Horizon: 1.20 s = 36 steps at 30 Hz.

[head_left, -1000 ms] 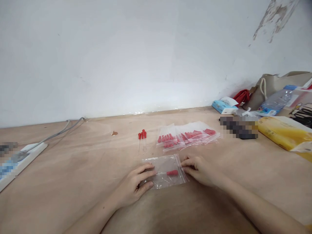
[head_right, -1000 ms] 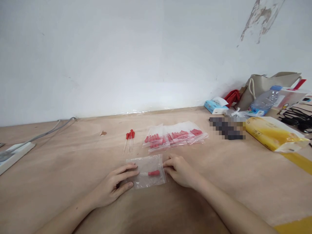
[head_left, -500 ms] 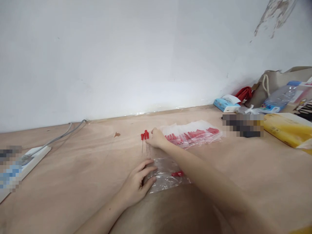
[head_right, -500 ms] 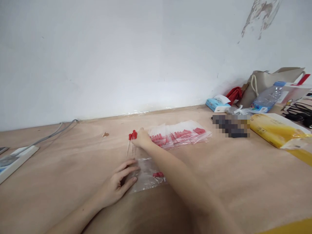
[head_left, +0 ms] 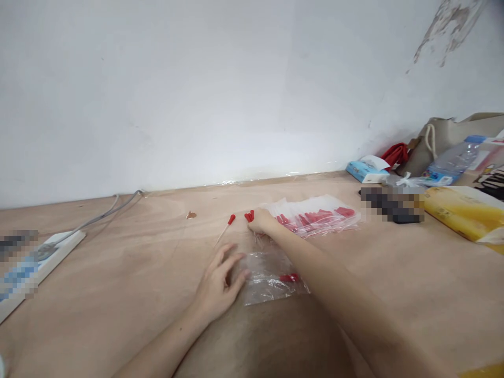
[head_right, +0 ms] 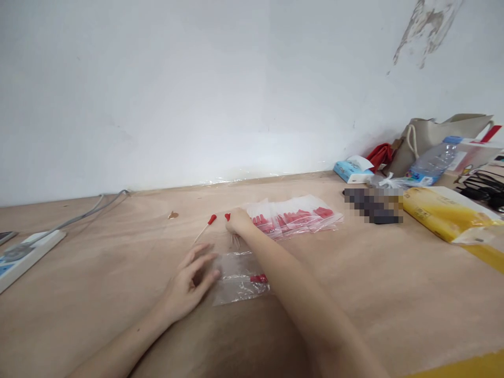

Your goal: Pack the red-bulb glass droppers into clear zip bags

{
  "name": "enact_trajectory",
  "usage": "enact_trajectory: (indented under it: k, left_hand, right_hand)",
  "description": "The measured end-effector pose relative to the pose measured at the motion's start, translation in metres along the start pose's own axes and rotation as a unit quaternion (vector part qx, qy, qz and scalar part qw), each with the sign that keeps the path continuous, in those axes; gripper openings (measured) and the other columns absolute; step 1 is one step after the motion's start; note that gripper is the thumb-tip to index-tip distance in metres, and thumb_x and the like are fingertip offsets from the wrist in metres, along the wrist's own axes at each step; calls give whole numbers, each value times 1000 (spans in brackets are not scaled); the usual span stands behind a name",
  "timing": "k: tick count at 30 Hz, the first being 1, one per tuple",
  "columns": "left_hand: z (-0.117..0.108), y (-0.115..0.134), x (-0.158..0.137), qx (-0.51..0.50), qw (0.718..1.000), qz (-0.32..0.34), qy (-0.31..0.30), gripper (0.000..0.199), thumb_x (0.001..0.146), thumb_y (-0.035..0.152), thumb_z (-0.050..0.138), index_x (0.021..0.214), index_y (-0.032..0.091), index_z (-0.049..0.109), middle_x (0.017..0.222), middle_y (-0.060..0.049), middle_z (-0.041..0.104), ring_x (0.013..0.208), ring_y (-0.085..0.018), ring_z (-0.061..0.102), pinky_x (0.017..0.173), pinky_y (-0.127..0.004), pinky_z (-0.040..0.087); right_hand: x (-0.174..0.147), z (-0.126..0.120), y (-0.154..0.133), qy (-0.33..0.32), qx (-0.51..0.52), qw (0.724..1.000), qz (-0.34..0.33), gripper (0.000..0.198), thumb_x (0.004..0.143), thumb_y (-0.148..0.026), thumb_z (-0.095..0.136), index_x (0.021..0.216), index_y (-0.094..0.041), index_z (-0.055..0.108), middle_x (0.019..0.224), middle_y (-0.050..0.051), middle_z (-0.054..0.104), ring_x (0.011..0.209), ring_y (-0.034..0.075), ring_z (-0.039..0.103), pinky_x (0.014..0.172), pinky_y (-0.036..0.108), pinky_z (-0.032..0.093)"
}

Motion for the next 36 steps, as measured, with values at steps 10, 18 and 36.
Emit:
enact_trajectory:
  k: [10, 18, 36]
  left_hand:
    - [-14, -79, 65, 44, 980, -195, 17, 27, 75, 17, 55, 102, 15, 54, 86, -7, 61, 76, -20, 60, 71, -31, 46]
    - [30, -43, 100, -1, 988, -156, 7, 24, 72, 12, 56, 96, 15, 58, 82, -5, 63, 67, -15, 61, 64, -24, 46]
    - [13, 35, -6, -58, 983, 113, -131, 33, 88, 24, 44, 121, 24, 48, 125, -6, 50, 116, -21, 44, 98, -39, 37]
  right_hand:
    - [-12, -14, 12, 0, 6, 996, 87, 21, 57, -6, 61, 77, -10, 59, 72, 13, 64, 59, 22, 62, 44, 24, 41]
    - [-33, -47, 27, 97, 107, 988, 57, 42, 71, -20, 51, 111, -13, 43, 70, 1, 58, 56, 11, 56, 48, 20, 40]
    - [-143, -68, 131, 245, 488, 837, 9, 53, 63, -39, 67, 103, -24, 34, 57, -10, 50, 41, 9, 51, 36, 21, 45]
Point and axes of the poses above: each hand's wrist, its own x-axis towards the middle knuckle, its own z-axis out of the palm, y = z × x, the point moved 7 cm from there along x, towards the middle knuckle
